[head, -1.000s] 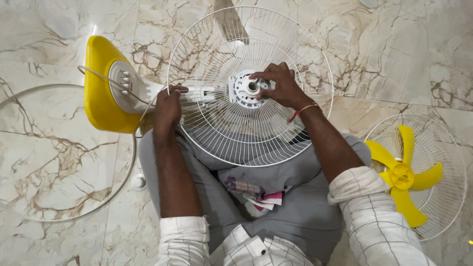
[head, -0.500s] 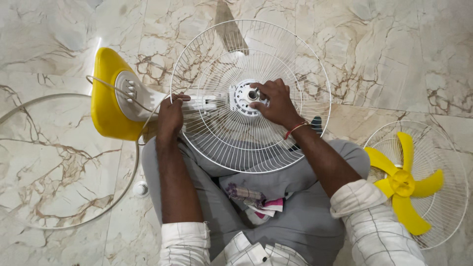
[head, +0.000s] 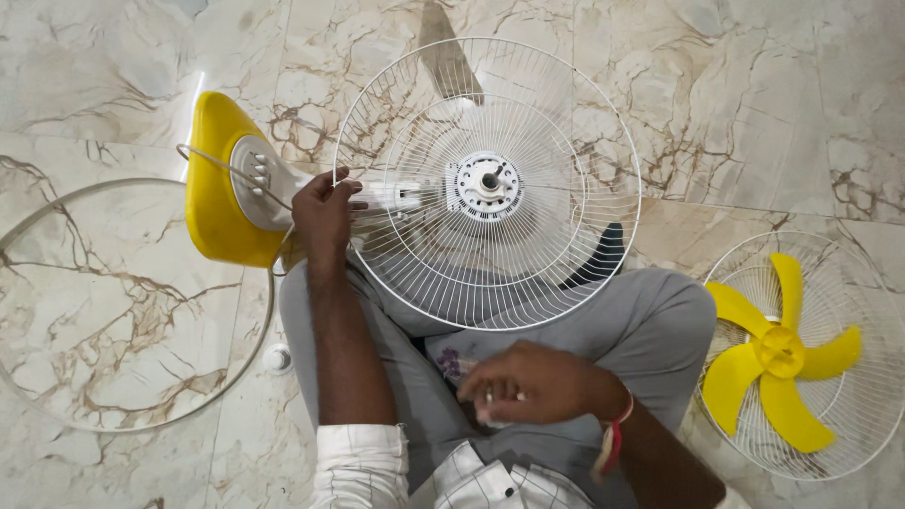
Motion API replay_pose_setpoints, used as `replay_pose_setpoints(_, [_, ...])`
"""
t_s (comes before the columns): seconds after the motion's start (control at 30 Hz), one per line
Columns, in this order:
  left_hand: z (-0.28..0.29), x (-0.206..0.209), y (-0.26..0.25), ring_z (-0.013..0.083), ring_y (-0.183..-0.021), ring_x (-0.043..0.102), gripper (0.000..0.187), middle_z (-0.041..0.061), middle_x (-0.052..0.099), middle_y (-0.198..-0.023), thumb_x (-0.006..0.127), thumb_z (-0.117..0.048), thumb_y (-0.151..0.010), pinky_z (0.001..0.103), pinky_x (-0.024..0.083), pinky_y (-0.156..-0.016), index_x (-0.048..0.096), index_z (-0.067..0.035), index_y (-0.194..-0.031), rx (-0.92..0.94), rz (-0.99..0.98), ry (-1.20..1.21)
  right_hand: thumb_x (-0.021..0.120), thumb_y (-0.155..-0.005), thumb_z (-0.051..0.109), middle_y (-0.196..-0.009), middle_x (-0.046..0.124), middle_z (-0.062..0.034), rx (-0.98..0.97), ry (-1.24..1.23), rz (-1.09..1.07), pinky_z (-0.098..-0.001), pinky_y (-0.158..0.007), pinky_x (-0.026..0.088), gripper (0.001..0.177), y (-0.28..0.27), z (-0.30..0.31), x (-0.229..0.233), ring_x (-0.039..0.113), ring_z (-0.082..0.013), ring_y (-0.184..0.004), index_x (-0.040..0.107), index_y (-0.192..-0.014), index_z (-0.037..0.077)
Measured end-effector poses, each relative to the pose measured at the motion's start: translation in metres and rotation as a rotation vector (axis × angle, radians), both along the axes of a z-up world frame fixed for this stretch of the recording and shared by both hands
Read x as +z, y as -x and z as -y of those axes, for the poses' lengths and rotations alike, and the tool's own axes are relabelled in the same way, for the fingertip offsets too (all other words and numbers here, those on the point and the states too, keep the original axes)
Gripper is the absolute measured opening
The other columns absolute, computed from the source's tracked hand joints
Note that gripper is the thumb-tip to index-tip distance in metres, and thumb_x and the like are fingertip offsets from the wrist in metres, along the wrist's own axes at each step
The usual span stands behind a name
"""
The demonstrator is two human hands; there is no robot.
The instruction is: The person sits on the floor and assembles a yellow pedestal fan. They attach the front wire cage to the motor housing, secure the central hub, and then mount the yellow fan blades onto the hub.
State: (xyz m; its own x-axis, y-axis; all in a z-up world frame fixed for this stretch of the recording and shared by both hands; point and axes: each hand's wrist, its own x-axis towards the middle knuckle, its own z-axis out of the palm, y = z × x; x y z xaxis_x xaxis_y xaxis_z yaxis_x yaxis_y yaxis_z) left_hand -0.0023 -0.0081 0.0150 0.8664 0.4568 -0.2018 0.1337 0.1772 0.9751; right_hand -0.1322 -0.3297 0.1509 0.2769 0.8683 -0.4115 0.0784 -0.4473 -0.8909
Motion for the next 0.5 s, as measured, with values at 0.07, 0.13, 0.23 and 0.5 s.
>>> replay_pose_setpoints(0.07, [-0.002, 0.009, 0.013, 0.0145, -0.063, 0.07, 0.036, 0.011, 0.079, -0.088, 0.065, -0.003, -0.084, 0.027, 0.054, -0.055, 0.072, 0.004, -0.119, -0.002, -0.09, -0.121, 0.071, -0.096, 0.025, -0.099, 0.078, -0.0094, 0.101, 0.258, -0.035, -0.0341, -0.076, 0.061, 0.035, 0.019, 0.006, -0.003, 0.078, -0.0192, -0.086, 0.069, -0.125, 0.006])
replay_pose_setpoints(0.13, [-0.002, 0.013, 0.016, 0.0144, -0.064, 0.071, 0.038, 0.013, 0.08, -0.088, 0.064, -0.001, -0.084, 0.026, 0.054, -0.055, 0.072, 0.006, -0.12, -0.019, -0.101, -0.168, 0.073, -0.093, 0.025, -0.096, 0.077, -0.0125, 0.007, 0.37, 0.05, -0.0388, -0.077, 0.06, 0.04, 0.035, 0.01, -0.012, 0.077, -0.0251, -0.087, 0.066, -0.127, 0.006])
replay_pose_setpoints(0.23, [-0.001, 0.009, 0.013, 0.0159, -0.066, 0.074, 0.038, 0.015, 0.08, -0.089, 0.062, -0.001, -0.086, 0.026, 0.057, -0.058, 0.07, 0.007, -0.122, -0.02, -0.026, -0.19, 0.076, -0.086, 0.019, -0.093, 0.076, -0.0178, -0.303, 0.35, 0.308, -0.0449, -0.078, 0.058, 0.046, 0.052, 0.008, -0.031, 0.076, -0.0342, -0.088, 0.061, -0.128, 0.006])
replay_pose_setpoints(0.5, [-0.002, -0.001, 0.007, 0.018, -0.064, 0.074, 0.024, 0.015, 0.077, -0.086, 0.064, 0.001, -0.087, 0.027, 0.058, -0.055, 0.071, 0.01, -0.108, 0.014, -0.003, -0.068, 0.077, -0.079, 0.012, -0.089, 0.074, -0.0189, -0.516, 0.341, 0.558, -0.0475, -0.072, 0.057, 0.046, 0.069, -0.011, -0.058, 0.073, -0.0386, -0.083, 0.06, -0.122, 0.008])
